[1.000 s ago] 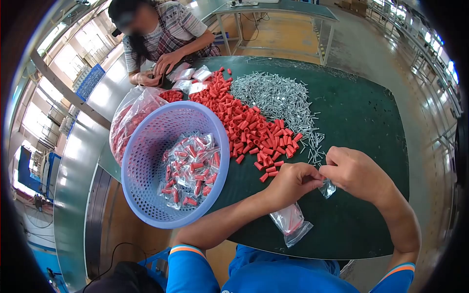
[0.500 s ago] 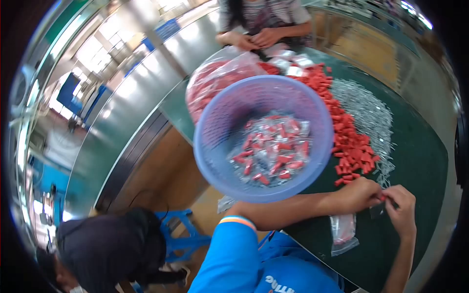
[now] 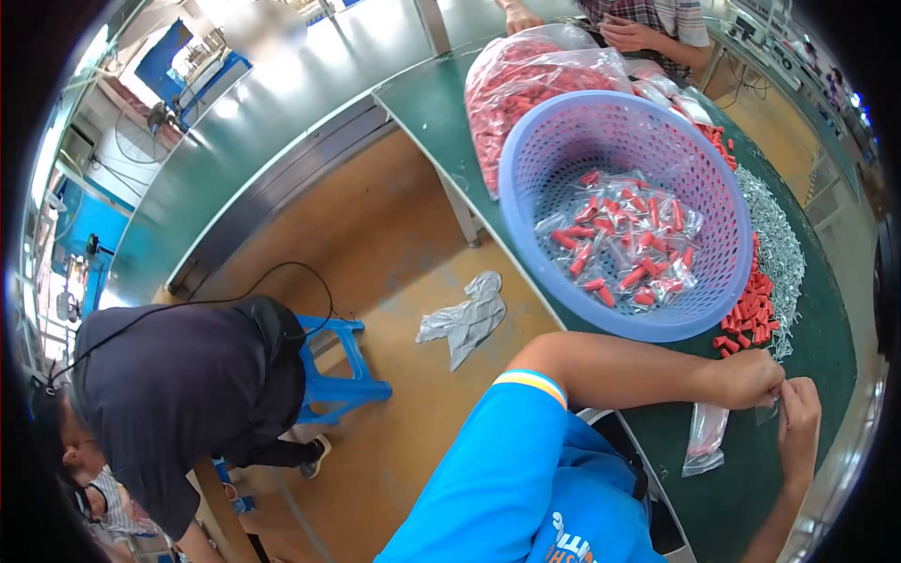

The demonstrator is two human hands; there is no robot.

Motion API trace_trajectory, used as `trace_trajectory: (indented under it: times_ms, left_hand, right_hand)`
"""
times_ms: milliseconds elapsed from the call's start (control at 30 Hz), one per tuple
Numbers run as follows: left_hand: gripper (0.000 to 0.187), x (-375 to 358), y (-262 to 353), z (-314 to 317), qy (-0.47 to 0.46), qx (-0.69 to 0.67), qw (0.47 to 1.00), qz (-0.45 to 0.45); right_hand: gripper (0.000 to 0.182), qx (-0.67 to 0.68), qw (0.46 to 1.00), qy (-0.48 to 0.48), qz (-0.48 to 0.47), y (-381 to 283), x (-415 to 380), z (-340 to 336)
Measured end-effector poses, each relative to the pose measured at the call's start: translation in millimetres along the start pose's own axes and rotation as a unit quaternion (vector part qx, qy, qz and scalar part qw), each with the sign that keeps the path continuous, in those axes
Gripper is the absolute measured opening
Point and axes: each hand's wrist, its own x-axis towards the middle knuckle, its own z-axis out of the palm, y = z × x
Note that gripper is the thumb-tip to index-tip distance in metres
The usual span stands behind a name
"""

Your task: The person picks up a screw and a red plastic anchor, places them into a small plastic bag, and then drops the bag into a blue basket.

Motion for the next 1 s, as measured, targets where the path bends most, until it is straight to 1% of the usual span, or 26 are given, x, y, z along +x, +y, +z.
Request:
trace_trajectory:
  times_ms: [33, 67, 133, 167, 233, 267, 300, 333, 367, 433, 467, 533, 567, 633, 667, 733, 767, 800, 867, 933, 1000]
  left_hand:
    - [0.012, 1.6, -3.4, 0.9, 0.002, -0.002, 1.000, 0.028]
    - [0.013, 2.4, -5.4, 0.9, 0.004, -0.004, 0.998, 0.056]
    - [0.014, 0.5, -0.9, -2.1, -0.007, -0.001, 0.998, 0.056]
    - [0.014, 0.6, 1.8, -4.3, -0.015, 0.016, 0.997, 0.072]
    - [0.014, 2.4, 5.3, -7.2, -0.021, 0.033, 0.995, 0.094]
    - [0.013, 1.5, 4.7, -7.2, -0.036, 0.056, 0.991, 0.115]
    - [0.013, 0.8, 4.4, -6.8, -0.051, 0.078, 0.987, 0.134]
    - [0.013, 1.2, 4.4, -6.0, -0.046, 0.079, 0.987, 0.135]
    - [0.012, 1.9, 3.7, -5.0, -0.038, 0.080, 0.986, 0.141]
    - [0.011, 4.6, 2.9, -6.3, -0.025, 0.080, 0.985, 0.148]
    - [0.011, 5.6, 3.6, -7.5, -0.017, 0.089, 0.985, 0.149]
    - [0.012, 6.4, 2.2, -2.8, -0.003, 0.091, 0.985, 0.148]
    - [0.013, 9.6, -1.5, -1.7, -0.006, 0.109, 0.985, 0.135]
    - [0.015, 13.7, -2.0, 0.6, -0.024, 0.163, 0.981, 0.103]
    - [0.015, 13.7, -1.7, 1.5, -0.022, 0.160, 0.981, 0.105]
    - [0.016, 11.6, -0.8, 0.6, -0.045, 0.165, 0.978, 0.122]
    - [0.016, 10.7, 1.3, -1.2, -0.043, 0.162, 0.978, 0.121]
    - [0.017, 10.5, 5.9, -6.1, -0.047, 0.143, 0.981, 0.126]
    - [0.018, 12.1, 6.3, -7.7, -0.052, 0.124, 0.981, 0.136]
    - [0.021, 14.7, 2.9, -0.5, -0.039, 0.143, 0.983, 0.110]
    - [0.021, 15.3, 1.4, -1.3, -0.036, 0.122, 0.986, 0.107]
  right_hand:
    - [0.019, 0.035, 0.999, -0.001, 0.003, -0.9, 1.1, -1.4]
    - [0.019, 0.032, 0.999, -0.004, 0.000, 0.4, 1.0, -2.3]
    - [0.020, 0.090, 0.994, -0.022, 0.051, 2.2, -2.3, -4.4]
    - [0.020, 0.084, 0.995, -0.021, 0.051, 0.5, -2.7, -6.6]
    - [0.022, 0.131, 0.988, -0.052, 0.068, -2.6, -0.9, -12.7]
    - [0.022, 0.127, 0.988, -0.051, 0.066, 0.1, -2.0, -14.5]
    - [0.023, 0.134, 0.983, -0.090, 0.087, 3.4, -4.1, -16.2]
    - [0.024, 0.141, 0.976, -0.130, 0.106, 4.2, -5.2, -17.1]
    - [0.024, 0.137, 0.976, -0.132, 0.103, 2.5, -5.9, -15.6]
    - [0.023, 0.182, 0.963, -0.089, 0.179, -4.8, -4.0, -10.7]
    - [0.023, 0.177, 0.963, -0.094, 0.178, -6.7, -2.4, -8.7]
    - [0.025, 0.171, 0.970, -0.008, 0.170, -7.3, -2.6, -5.2]
    - [0.025, 0.167, 0.971, -0.010, 0.169, -0.4, -4.7, -2.9]
    - [0.026, 0.199, 0.948, 0.013, 0.248, 20.5, -18.1, -2.3]
    - [0.026, 0.196, 0.949, 0.012, 0.248, 25.0, -25.2, 0.6]
    - [0.026, 0.222, 0.934, -0.009, 0.281, 18.7, -29.5, 7.4]
    - [0.025, 0.249, 0.923, 0.001, 0.295, 13.0, -32.8, 10.8]
    - [0.025, 0.247, 0.923, -0.001, 0.296, 11.7, -33.2, 13.0]
    - [0.022, 0.256, 0.919, 0.044, 0.295, 12.7, -34.7, 16.0]
    - [0.020, 0.272, 0.914, 0.061, 0.294, 17.2, -36.0, 14.3]
    - [0.018, 0.291, 0.909, 0.075, 0.289, 21.6, -35.5, 13.5]
